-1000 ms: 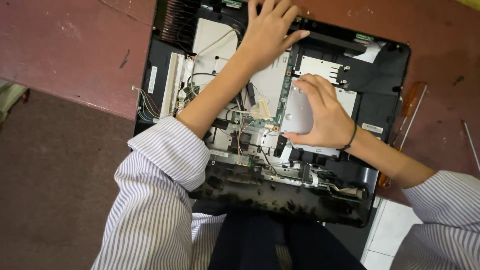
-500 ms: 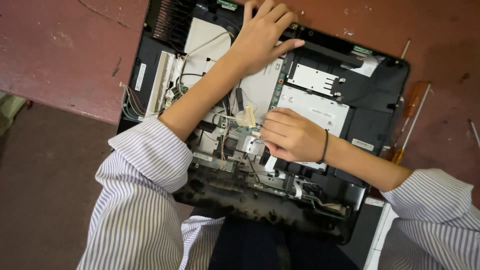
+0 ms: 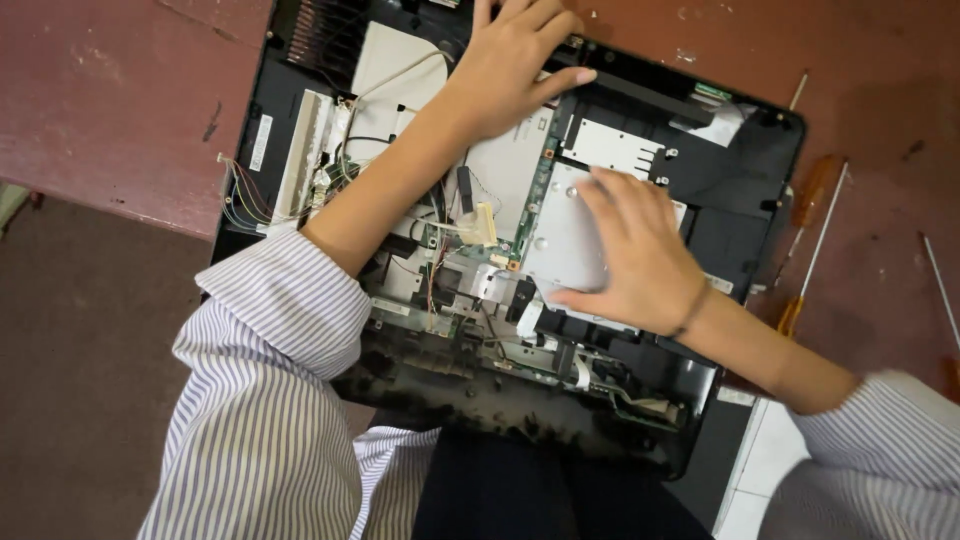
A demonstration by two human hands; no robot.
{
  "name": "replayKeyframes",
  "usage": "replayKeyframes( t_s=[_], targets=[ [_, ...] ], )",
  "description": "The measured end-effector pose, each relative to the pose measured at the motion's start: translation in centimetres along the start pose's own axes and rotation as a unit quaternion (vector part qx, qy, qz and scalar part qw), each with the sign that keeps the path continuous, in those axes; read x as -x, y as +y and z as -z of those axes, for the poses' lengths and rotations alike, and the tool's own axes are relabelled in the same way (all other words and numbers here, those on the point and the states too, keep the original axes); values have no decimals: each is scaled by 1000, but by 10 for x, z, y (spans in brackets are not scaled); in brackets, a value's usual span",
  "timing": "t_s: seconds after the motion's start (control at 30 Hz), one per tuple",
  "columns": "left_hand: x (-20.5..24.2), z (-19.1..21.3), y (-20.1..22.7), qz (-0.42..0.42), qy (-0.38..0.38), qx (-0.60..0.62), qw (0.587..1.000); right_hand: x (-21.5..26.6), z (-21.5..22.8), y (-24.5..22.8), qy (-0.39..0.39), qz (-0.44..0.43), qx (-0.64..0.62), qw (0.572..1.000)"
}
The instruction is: The person removes the screen from a disassembled electronic device, then uses a screwdriver to remove screws from the internal casing. They proceed to detach and remove a hard drive from the device's interior.
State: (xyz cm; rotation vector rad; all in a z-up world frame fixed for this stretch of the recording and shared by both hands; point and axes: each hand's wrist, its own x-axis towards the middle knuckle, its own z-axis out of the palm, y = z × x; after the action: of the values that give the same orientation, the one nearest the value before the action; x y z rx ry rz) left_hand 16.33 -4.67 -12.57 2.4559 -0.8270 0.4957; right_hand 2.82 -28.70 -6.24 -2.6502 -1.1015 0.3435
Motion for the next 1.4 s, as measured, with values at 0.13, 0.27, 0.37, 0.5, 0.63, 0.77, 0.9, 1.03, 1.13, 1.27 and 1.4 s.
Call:
replayKeyframes(
  t_s=[0.13, 0.27, 0.37, 0.5, 0.63, 0.77, 0.9, 1.03, 1.13, 1.27, 1.4],
  targets=[
    [1, 1, 0, -10, 13, 3, 1000, -13, -5, -10, 76, 13, -22, 997],
    [0, -5, -2, 3, 20, -6, 1000, -20, -20, -4, 122, 51, -103, 986],
    [-1, -9, 1, 19, 20, -28, 999, -25, -25, -9, 163, 80, -101, 978],
    [0, -7, 0, 16, 26, -19, 999, -32, -18, -13, 184, 144, -23, 972],
    [0, -5, 0, 27, 7, -6, 1000, -33, -33, -2, 201, 346, 23, 916],
    [0, -1, -1, 6, 28, 6, 1000, -50, -17, -5, 113, 410, -88, 901],
    [2, -2, -3, 11, 12, 23, 1000, -48, -22, -6, 108, 398, -81, 907],
    [5, 0, -4, 7, 20, 17, 1000, -48, -28, -10, 82, 398, -101, 908],
    [4, 1, -1, -21, 46, 5, 999, -31, -32, -7, 93, 341, -129, 927],
    [7, -3, 2, 20, 14, 19, 1000, -14, -17, -12, 114, 86, -81, 986],
    [5, -4, -2, 24, 19, 33, 999, -17, -7, -20, 86, 25, -44, 995]
  ],
)
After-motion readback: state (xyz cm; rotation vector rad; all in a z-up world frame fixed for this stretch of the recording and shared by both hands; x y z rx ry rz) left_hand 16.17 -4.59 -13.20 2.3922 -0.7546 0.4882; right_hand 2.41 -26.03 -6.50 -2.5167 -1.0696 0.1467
